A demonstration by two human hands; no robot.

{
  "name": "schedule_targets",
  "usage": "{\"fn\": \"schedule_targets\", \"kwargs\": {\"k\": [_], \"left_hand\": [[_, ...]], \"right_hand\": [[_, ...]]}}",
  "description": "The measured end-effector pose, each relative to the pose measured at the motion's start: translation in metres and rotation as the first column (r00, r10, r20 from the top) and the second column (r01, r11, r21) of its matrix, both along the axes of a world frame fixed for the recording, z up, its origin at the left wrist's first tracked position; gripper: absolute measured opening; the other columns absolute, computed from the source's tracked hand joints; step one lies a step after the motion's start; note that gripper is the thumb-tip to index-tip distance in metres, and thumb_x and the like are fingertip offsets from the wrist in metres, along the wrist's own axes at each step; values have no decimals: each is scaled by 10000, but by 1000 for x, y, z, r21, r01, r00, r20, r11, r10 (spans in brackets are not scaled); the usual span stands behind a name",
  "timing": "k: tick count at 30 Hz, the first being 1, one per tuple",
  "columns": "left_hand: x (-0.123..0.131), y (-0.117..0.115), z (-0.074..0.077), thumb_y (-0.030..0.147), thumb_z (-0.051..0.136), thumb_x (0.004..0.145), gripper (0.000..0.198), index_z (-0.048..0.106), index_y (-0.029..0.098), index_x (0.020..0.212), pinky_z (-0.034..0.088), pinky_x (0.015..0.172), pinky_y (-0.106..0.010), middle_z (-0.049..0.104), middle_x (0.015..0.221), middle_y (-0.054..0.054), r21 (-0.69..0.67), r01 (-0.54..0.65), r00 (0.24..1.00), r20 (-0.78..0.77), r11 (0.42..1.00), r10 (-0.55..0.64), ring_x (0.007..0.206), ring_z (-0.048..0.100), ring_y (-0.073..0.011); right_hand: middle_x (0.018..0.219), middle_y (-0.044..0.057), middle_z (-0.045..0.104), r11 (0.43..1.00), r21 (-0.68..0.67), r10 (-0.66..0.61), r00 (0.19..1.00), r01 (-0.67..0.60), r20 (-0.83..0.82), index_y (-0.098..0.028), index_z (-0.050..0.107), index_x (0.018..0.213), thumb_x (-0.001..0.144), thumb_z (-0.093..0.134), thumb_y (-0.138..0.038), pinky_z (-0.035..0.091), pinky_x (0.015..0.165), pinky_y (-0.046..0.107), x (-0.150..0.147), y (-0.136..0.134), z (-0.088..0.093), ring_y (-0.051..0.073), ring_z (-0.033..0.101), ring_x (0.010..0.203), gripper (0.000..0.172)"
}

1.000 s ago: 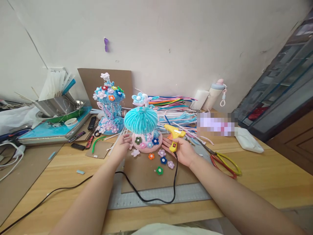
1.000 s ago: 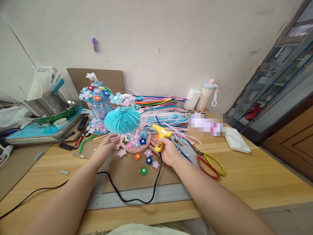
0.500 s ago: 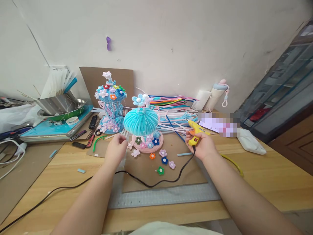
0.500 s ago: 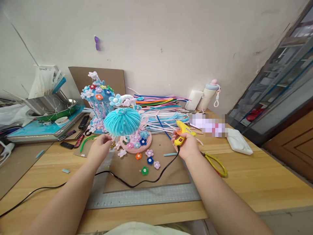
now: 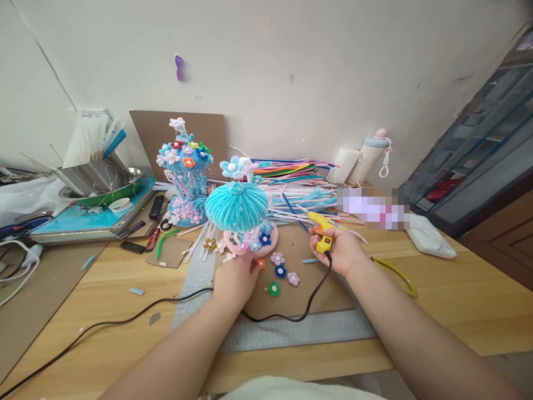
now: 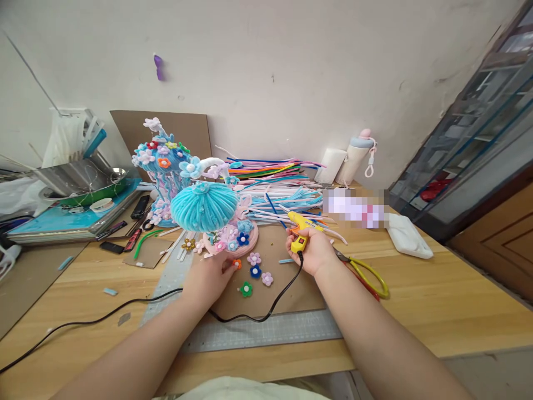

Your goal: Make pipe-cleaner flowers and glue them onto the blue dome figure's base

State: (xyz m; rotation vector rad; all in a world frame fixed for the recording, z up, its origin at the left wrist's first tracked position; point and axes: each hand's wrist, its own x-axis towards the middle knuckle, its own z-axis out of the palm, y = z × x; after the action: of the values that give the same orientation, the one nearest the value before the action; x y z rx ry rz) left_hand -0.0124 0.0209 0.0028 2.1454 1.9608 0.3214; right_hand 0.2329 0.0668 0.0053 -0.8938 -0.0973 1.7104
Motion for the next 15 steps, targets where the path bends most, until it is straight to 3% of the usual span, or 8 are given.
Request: {"fn": "schedule_targets", "kwargs": {"k": [4,9,12,15], "left_hand": [[-1,0,-3,389,500,824,220,638,280,956,339,539,-269,698,796,-52,17,18,995,96,1000,-19,723,632,-232],[-2,3,-5,393,562,784,182,631,226,770,339,526,-245,637,681,-2,-7,46,947,319,999,-41,631,571,-162],[-2,5,-3,427,621,730,244,612,184,714,331,495,-219,563,599,20,-127,83,782,623,988,15,567,510,-118],[-2,4,1,429,691,657,288,590,164,706,231,417,-186,504,526,44,-388,210,485,838,897,249,482,437,-78]], "right_hand": [[772,65,617,1000,-20,13,1000,-12,13,-178,565,869,612,467,-33,530,464,233,-2,0,-1,105,553,516,310],[759,62,623,999,-19,37,998,-37,45,-178,566,830,629,488,-32,530,449,236,-6,-2,-1,106,559,504,261],[755,45,631,999,-6,49,996,-49,70,-188,569,831,655,489,-21,529,439,225,-12,-7,-1,97,555,498,255],[743,36,637,999,3,45,992,-46,114,-183,585,838,708,531,-33,525,439,195,-25,-16,2,84,553,510,206]]}}
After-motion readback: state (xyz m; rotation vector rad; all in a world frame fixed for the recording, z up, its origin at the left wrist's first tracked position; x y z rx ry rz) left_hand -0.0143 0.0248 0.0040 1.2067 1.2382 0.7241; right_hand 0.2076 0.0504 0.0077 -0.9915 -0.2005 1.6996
